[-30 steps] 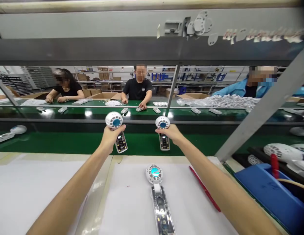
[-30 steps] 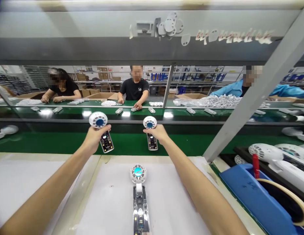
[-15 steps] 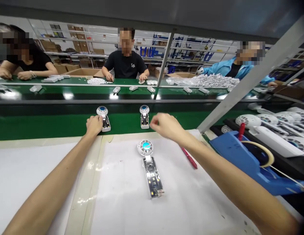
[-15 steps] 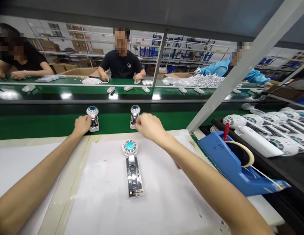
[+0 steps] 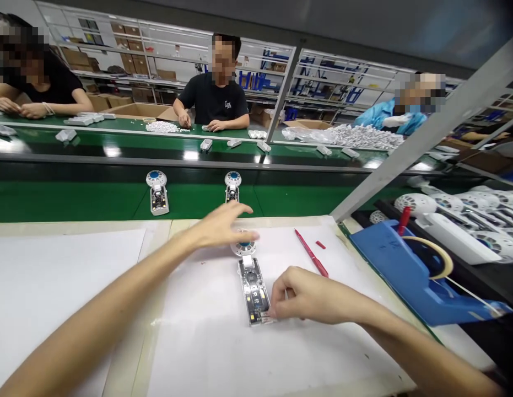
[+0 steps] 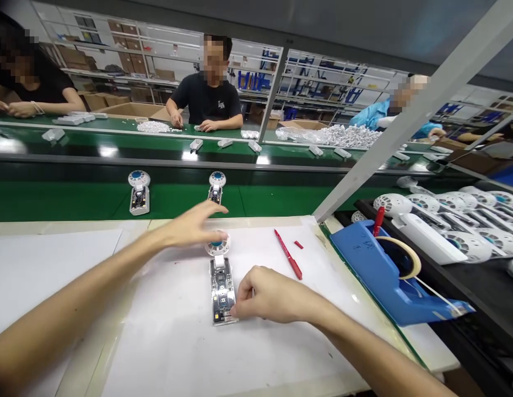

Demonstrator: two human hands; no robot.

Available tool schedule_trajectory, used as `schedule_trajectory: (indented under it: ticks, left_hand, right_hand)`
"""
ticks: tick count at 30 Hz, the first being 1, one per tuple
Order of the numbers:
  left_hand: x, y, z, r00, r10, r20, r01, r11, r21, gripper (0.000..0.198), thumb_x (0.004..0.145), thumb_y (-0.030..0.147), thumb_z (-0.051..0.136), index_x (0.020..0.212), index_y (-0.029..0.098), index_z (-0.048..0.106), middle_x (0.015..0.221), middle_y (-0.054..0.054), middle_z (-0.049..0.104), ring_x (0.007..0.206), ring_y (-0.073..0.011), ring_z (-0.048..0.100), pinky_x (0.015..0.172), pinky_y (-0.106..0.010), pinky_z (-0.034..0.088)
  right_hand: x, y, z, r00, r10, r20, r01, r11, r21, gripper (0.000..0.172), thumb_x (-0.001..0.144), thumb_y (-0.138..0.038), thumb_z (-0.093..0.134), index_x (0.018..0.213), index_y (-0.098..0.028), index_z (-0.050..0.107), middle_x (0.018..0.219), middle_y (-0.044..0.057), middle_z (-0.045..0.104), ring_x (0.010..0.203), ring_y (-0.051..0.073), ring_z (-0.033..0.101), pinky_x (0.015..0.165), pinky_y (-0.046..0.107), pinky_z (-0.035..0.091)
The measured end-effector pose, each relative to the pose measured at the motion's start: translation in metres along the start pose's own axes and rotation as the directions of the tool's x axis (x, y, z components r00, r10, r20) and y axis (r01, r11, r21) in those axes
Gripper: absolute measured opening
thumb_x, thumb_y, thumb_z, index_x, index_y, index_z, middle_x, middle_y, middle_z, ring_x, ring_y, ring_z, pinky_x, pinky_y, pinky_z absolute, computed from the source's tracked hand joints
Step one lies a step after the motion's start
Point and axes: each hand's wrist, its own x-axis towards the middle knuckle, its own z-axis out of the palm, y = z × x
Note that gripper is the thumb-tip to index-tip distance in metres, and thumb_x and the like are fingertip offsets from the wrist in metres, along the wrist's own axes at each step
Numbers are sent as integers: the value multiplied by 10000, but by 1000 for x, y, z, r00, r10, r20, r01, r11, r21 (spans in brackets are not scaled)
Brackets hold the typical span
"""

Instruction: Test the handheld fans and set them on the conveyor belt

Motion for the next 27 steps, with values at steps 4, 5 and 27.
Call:
schedule_trajectory:
  ticks: [4, 5, 27]
  left_hand:
    - [-7, 14, 36, 999, -5, 49, 4, 1000, 28, 584, 792, 461, 689, 1287, 184, 551, 1295, -101, 585, 1174, -293, 569, 1001, -427, 460]
    - [-8, 15, 41, 999, -7, 37, 6, 1000, 30, 519, 805, 421, 671, 1254, 185, 565, 1273, -92, 599, 1152, -285, 581, 991, -421, 464]
    - [-3, 13, 59, 998, -65, -1, 64, 986, -157, 379, 722, 232, 632, 1099, 218, 590, 1134, -58, 592, 1074, -226, 565, 950, -315, 447]
  right_hand:
    - [2, -2, 3, 998, -34, -50, 32, 999, -38, 268, 748, -420, 709, 747, -159, 765, 634, -10, 624, 590, 107, 479, 501, 232, 316]
    - [2, -3, 5, 997, -42, -67, 38, 998, -52, 234, 739, -386, 713, 730, -157, 759, 644, -9, 637, 599, 107, 491, 510, 228, 328]
    - [12, -26, -23, 980, -76, -186, 38, 979, -201, 58, 588, -195, 679, 549, -224, 647, 481, -29, 535, 484, 167, 559, 421, 227, 330]
